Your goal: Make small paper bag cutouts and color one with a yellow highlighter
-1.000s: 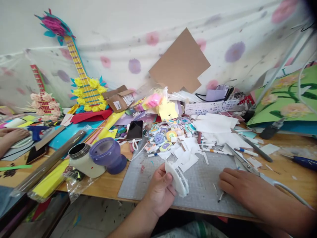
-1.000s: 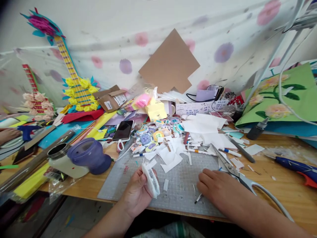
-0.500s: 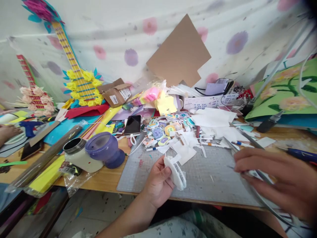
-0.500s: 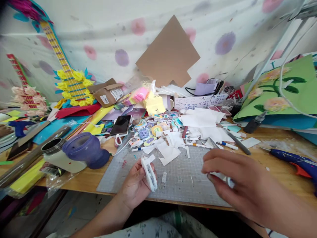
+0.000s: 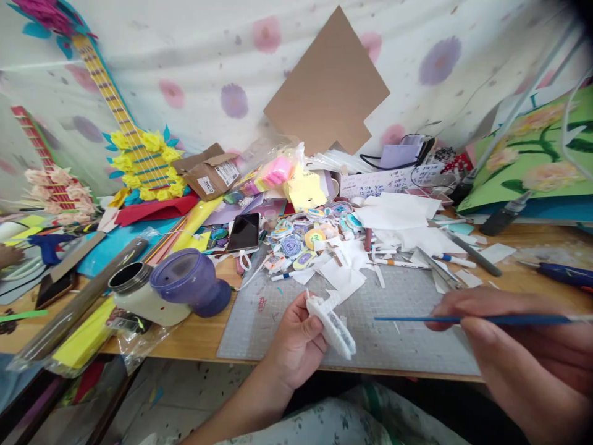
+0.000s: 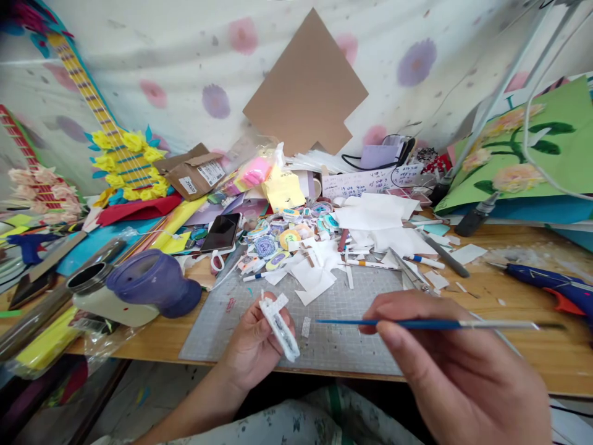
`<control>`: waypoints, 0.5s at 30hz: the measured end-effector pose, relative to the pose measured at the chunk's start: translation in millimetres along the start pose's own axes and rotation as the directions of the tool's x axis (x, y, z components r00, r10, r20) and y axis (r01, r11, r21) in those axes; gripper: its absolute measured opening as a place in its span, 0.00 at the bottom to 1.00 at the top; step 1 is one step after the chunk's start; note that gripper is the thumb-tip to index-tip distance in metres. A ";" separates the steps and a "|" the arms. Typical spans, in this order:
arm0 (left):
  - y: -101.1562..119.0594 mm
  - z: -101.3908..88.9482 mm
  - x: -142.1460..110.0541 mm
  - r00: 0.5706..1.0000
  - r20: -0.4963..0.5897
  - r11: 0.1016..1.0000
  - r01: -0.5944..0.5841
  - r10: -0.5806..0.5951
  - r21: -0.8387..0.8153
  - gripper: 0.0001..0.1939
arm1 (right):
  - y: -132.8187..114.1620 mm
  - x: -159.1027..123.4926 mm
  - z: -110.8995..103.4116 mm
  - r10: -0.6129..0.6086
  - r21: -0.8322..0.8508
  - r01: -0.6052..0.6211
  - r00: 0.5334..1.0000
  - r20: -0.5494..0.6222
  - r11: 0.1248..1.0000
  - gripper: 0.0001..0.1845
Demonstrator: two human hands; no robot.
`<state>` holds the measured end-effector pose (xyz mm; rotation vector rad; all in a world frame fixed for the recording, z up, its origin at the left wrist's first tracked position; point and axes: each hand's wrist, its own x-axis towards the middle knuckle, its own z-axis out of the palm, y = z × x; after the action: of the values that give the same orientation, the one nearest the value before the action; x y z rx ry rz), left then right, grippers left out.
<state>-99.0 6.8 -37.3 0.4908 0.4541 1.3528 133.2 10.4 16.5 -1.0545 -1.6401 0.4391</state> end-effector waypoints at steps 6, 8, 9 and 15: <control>0.7 3.2 -1.7 1.000 0.021 1.000 -0.002 0.002 0.015 0.15 | -38.6 0.9 24.4 -0.230 0.025 0.229 0.972 0.045 0.973 0.06; 0.9 3.8 -1.7 1.000 0.026 1.000 -0.002 0.001 0.024 0.15 | -42.1 4.7 29.4 -0.265 0.022 0.264 0.962 0.068 0.964 0.08; 0.9 4.0 -1.7 1.000 0.028 1.000 -0.002 0.002 0.027 0.15 | -43.5 6.6 31.1 -0.279 0.019 0.279 0.957 0.082 0.960 0.08; -0.8 5.0 -1.8 1.000 0.026 0.999 -0.007 0.006 0.036 0.15 | -46.7 13.0 35.6 -0.333 -0.001 0.339 0.925 0.183 0.941 0.06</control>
<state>-95.7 4.6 -33.6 0.5389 0.4571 1.3447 81.3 3.9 46.1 -0.7504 -1.9525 0.2856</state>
